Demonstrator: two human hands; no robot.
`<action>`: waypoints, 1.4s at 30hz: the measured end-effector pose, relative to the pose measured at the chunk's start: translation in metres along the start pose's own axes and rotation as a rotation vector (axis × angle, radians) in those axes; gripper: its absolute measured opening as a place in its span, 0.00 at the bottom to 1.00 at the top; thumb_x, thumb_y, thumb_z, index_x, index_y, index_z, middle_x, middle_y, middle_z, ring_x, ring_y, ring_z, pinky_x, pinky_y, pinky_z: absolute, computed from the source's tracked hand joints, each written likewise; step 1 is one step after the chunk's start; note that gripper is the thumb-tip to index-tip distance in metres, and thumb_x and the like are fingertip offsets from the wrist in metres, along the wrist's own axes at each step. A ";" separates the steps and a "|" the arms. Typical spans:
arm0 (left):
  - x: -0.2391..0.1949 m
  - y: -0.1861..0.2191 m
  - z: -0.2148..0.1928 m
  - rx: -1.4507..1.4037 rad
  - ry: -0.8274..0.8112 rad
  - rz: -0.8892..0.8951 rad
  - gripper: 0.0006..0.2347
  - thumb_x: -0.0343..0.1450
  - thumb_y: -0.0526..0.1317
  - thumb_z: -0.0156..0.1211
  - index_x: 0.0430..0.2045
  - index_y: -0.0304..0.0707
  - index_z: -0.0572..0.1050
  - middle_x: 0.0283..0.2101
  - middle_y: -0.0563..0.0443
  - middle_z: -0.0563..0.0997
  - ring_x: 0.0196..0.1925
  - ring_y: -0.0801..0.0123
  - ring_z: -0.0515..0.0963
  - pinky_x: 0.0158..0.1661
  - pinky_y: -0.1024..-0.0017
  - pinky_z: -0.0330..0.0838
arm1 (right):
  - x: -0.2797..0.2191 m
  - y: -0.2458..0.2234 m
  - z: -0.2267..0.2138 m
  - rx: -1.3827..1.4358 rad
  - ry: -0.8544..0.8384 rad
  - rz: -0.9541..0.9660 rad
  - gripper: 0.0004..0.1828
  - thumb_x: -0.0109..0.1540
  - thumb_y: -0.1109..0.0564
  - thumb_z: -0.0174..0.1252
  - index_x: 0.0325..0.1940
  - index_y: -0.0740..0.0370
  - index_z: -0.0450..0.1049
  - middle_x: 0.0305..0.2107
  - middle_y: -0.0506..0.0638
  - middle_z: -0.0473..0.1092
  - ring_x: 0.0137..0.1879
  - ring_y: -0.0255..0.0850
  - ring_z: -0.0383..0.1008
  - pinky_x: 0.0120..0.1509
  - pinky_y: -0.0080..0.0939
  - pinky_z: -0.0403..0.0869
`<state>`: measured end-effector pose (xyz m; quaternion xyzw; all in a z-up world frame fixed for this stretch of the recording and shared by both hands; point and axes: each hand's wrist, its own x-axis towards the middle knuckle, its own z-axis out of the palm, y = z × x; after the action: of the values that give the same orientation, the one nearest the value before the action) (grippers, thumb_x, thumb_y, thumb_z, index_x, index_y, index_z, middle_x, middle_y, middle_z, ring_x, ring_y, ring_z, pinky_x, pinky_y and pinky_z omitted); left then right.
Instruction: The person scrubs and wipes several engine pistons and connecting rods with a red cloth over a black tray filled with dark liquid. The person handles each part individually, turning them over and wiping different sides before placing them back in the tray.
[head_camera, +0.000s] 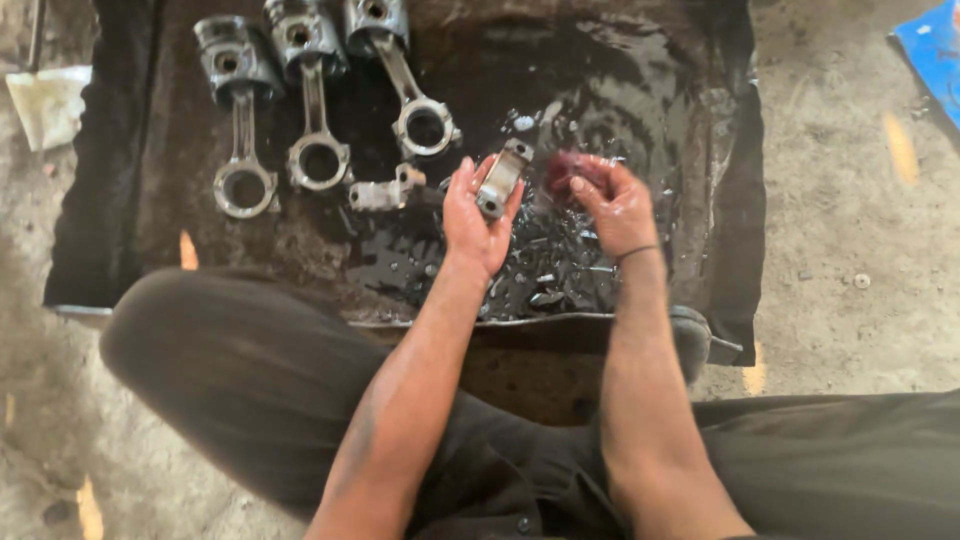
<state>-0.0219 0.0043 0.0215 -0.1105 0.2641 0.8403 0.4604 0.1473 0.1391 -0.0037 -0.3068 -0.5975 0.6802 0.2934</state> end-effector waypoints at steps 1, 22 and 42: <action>0.001 0.001 0.002 0.031 0.008 -0.003 0.19 0.77 0.52 0.47 0.48 0.33 0.69 0.50 0.45 0.78 0.52 0.57 0.78 0.55 0.51 0.74 | -0.001 -0.021 0.000 -0.005 -0.078 -0.011 0.21 0.65 0.62 0.66 0.62 0.57 0.74 0.55 0.56 0.75 0.57 0.36 0.78 0.63 0.37 0.77; 0.003 -0.048 -0.031 0.217 -0.019 -0.150 0.19 0.71 0.27 0.52 0.58 0.27 0.71 0.48 0.38 0.80 0.47 0.56 0.81 0.49 0.61 0.78 | 0.032 0.002 0.078 0.142 0.465 0.016 0.23 0.73 0.41 0.53 0.51 0.65 0.77 0.30 0.57 0.74 0.35 0.45 0.79 0.43 0.46 0.76; 0.001 -0.009 0.008 0.134 -0.018 -0.092 0.32 0.73 0.65 0.46 0.48 0.29 0.74 0.44 0.38 0.82 0.46 0.54 0.83 0.49 0.59 0.78 | -0.010 -0.020 -0.042 -0.084 0.159 -0.059 0.14 0.66 0.70 0.57 0.55 0.63 0.72 0.51 0.56 0.77 0.49 0.38 0.80 0.45 0.36 0.80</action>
<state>-0.0141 0.0134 0.0249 -0.0839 0.3100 0.7997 0.5073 0.1864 0.1604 0.0126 -0.3540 -0.6091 0.6193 0.3466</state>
